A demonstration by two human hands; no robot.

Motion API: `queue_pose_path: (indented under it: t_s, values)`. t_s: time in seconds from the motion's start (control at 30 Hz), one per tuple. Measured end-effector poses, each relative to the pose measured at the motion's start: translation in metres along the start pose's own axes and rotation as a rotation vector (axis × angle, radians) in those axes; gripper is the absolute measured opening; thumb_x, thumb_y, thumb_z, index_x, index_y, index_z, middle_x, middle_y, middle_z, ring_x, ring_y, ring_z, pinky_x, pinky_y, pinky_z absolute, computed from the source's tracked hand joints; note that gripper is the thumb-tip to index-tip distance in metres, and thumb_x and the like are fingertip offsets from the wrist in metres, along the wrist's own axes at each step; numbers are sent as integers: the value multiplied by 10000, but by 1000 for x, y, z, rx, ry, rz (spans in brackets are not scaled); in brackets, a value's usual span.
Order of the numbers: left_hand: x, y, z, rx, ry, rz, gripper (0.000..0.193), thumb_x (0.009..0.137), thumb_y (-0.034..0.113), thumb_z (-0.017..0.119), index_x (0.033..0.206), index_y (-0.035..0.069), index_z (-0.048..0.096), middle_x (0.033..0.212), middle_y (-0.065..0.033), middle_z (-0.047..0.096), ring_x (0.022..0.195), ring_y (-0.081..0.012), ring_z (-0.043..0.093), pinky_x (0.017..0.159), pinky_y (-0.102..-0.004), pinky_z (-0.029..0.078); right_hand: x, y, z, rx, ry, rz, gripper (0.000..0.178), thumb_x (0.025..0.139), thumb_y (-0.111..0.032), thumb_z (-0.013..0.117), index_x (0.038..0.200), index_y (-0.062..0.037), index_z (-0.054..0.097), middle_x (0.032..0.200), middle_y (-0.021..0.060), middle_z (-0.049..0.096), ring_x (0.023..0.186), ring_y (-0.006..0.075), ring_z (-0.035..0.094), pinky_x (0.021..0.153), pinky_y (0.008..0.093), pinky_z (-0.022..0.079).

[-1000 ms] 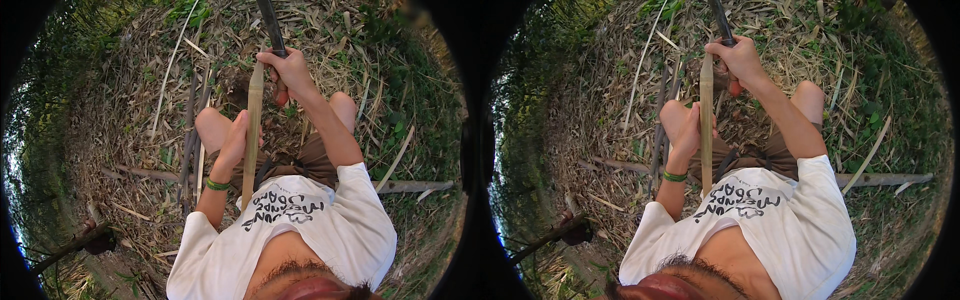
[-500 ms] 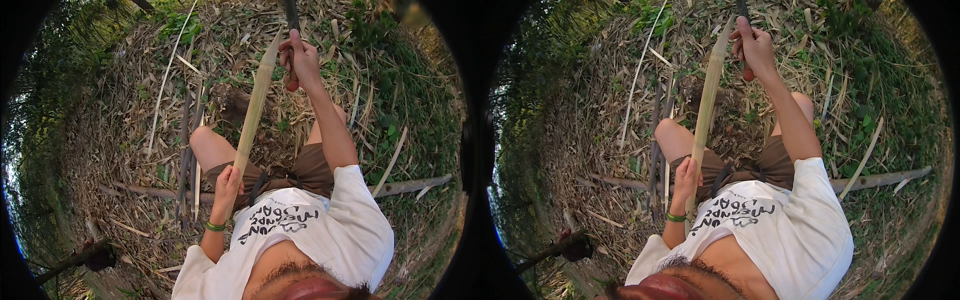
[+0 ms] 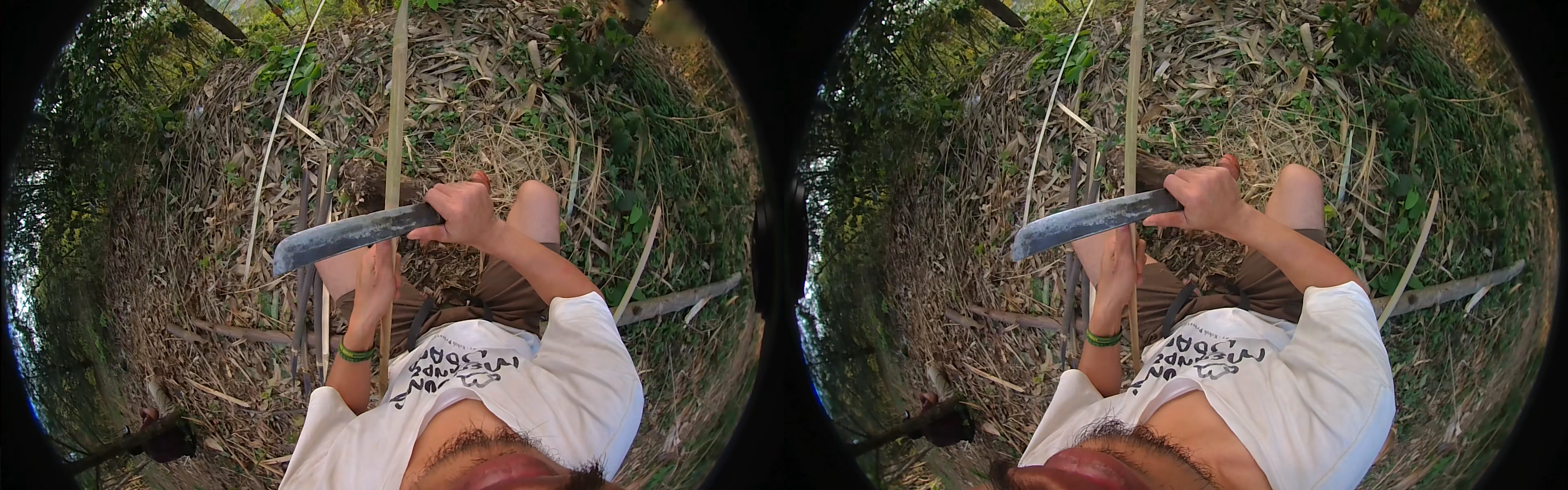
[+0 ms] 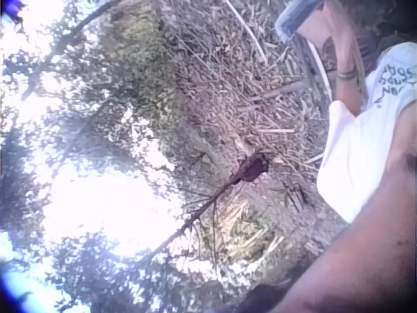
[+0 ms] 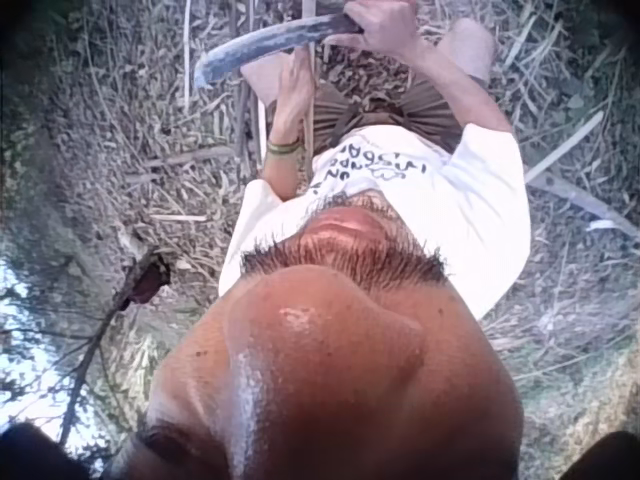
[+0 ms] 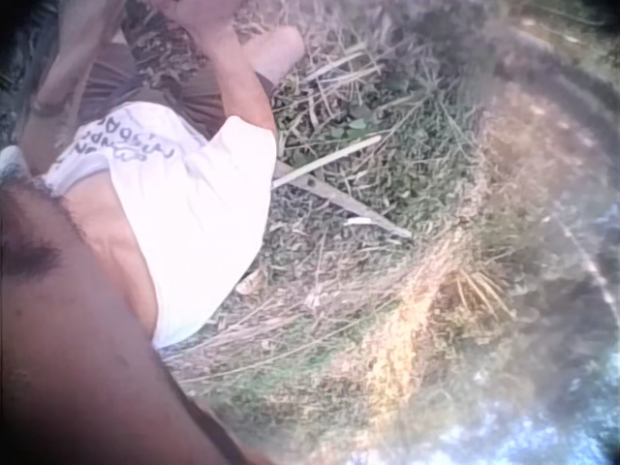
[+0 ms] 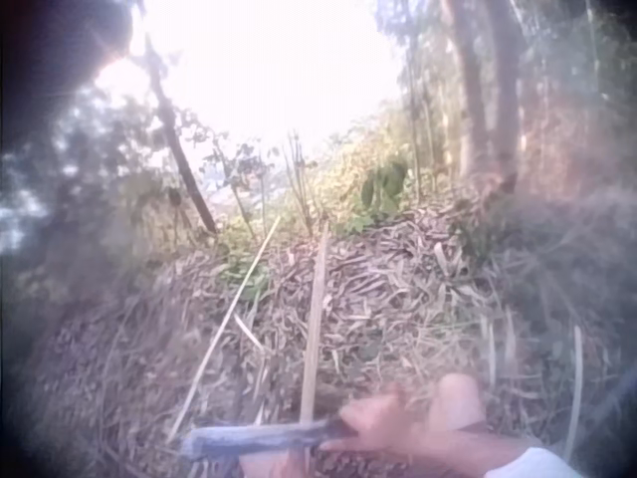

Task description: The person sits on the ground and uses a machete to shave and smooth strips of bamboo, pulling the blade toward them and occasionally repositioning the bamboo.

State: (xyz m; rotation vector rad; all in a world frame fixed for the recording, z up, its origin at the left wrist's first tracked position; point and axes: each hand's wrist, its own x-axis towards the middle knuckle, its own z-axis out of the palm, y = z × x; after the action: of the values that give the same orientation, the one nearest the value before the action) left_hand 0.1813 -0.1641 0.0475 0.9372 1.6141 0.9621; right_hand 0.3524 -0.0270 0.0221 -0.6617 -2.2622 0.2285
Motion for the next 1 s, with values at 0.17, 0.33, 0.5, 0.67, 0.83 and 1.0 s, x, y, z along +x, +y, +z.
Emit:
queue_pose_path:
  t_s: [0.17,0.33,0.5,0.67,0.83,1.0]
  values:
    - [-5,17,-2,2,-63,-1,644,1047,602,262,776,70,503,512,15,399,424,-77,404,390,-240,333,18,21,-15,-98,-8,-145,673,762,-723,647,668,-65,540,579,66,492,521,259,580,513,377,465]
    - [-8,14,-9,-83,-89,-22,646,1046,604,262,755,75,492,509,21,389,414,-70,390,372,-234,319,38,27,-20,-151,88,-132,675,811,-733,610,621,-93,507,570,62,535,498,254,603,474,369,470]
    - [-61,-15,-18,-238,-184,-212,574,1052,587,268,733,134,416,498,28,354,403,-58,317,358,-219,267,75,177,-52,-297,62,610,823,907,-798,370,701,-46,632,526,123,568,532,305,623,506,456,474]
    - [-39,-15,-32,-232,-76,-138,634,1032,638,256,722,118,443,513,25,391,420,-59,373,378,-210,315,66,212,-61,-260,141,723,879,909,-810,337,753,-10,667,494,72,509,468,229,552,488,387,411]
    - [-3,-6,-23,-225,-65,-224,602,1018,662,280,761,136,421,518,36,346,428,-65,320,396,-210,288,32,62,-3,12,-43,371,739,902,-722,509,699,-18,605,533,92,526,492,274,577,476,396,409]
    - [8,0,-21,-457,-205,-282,567,1020,655,290,777,151,385,513,40,321,401,-70,270,369,-221,241,18,-5,11,-8,-43,2,679,866,-708,569,633,-71,539,531,97,549,471,282,593,440,416,435]
